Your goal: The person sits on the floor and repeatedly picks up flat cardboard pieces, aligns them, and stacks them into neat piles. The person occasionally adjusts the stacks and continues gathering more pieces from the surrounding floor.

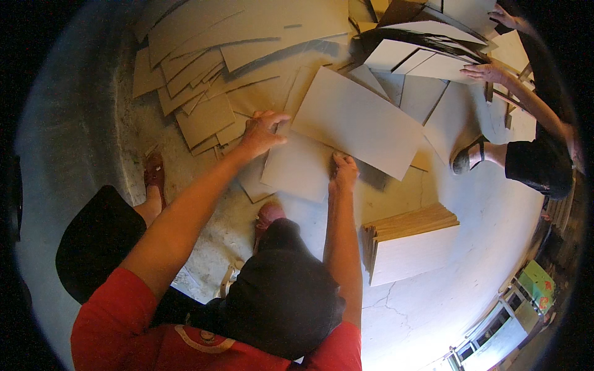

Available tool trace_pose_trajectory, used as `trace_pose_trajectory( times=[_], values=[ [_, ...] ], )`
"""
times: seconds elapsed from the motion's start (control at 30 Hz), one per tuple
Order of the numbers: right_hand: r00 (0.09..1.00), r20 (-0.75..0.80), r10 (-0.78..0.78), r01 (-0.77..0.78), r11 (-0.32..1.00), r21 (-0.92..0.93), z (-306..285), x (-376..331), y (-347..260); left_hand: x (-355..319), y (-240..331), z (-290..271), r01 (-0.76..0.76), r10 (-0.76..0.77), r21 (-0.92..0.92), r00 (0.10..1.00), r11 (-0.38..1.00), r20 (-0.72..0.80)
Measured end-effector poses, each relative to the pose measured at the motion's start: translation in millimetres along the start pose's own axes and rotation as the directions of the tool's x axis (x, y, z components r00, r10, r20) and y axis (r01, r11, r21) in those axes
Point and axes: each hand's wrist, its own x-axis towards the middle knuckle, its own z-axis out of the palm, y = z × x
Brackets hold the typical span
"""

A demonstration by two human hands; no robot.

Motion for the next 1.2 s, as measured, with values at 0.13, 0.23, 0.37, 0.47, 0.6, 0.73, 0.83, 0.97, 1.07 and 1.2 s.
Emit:
trace_pose_trajectory(
  times=[0.13, 0.23, 0.37, 0.47, 0.6, 0.73, 0.83, 0.97, 1.07, 1.2],
  values=[
    [0.991, 0.122, 0.049, -0.061, 0.993, 0.103, -0.4, -11.2, 1.7, -8.9, -10.5, -7.0, 0.203, -0.215, -0.307, 0.977, 0.93, -0.005],
    [1.0, -0.008, -0.004, 0.004, 0.999, 0.053, -11.0, -28.6, 15.5, -20.9, 9.6, -43.7, 0.147, -0.25, -0.293, 0.901, 0.945, -0.354],
    [0.989, 0.144, -0.035, 0.003, 0.976, 0.216, -11.2, -47.1, 26.3, -9.3, -22.5, -71.9, 0.077, -0.042, -0.323, 0.993, 0.943, 0.114],
    [0.993, 0.114, -0.038, 0.005, 0.96, 0.279, -3.5, -54.5, 28.6, -5.2, -13.8, -81.0, 0.102, 0.044, -0.34, 0.917, 0.935, 0.397],
    [0.987, 0.086, -0.135, 0.119, 0.979, 0.166, -24.1, -73.1, 4.6, -10.5, 15.7, -70.0, 0.055, 0.101, -0.341, 0.901, 0.938, 0.423],
    [0.942, -0.026, -0.333, 0.334, 0.939, 0.08, -25.3, -99.5, -26.0, -20.3, 35.0, -52.5, -0.068, 0.223, -0.548, 0.949, 0.834, 0.222],
    [0.928, 0.077, -0.366, 0.361, 0.93, 0.065, -7.9, -122.6, -48.0, -12.5, 53.4, -53.1, -0.237, 0.295, -0.442, 0.953, 0.865, 0.067],
    [0.952, 0.191, -0.239, 0.253, 0.966, -0.051, -2.2, -119.8, -54.1, -4.7, 55.8, -68.0, 0.03, 0.189, -0.659, 0.948, 0.752, 0.258],
    [0.918, 0.35, -0.184, 0.214, 0.976, -0.048, -7.7, -105.0, -54.0, -8.2, 6.8, -56.7, 0.232, -0.029, -0.62, 0.947, 0.75, 0.319],
    [0.882, 0.354, -0.31, 0.045, 0.804, 0.593, 15.9, -97.8, -78.9, -29.2, -31.2, -66.7, 0.161, -0.015, -0.7, 0.978, 0.696, 0.21]
  ],
)
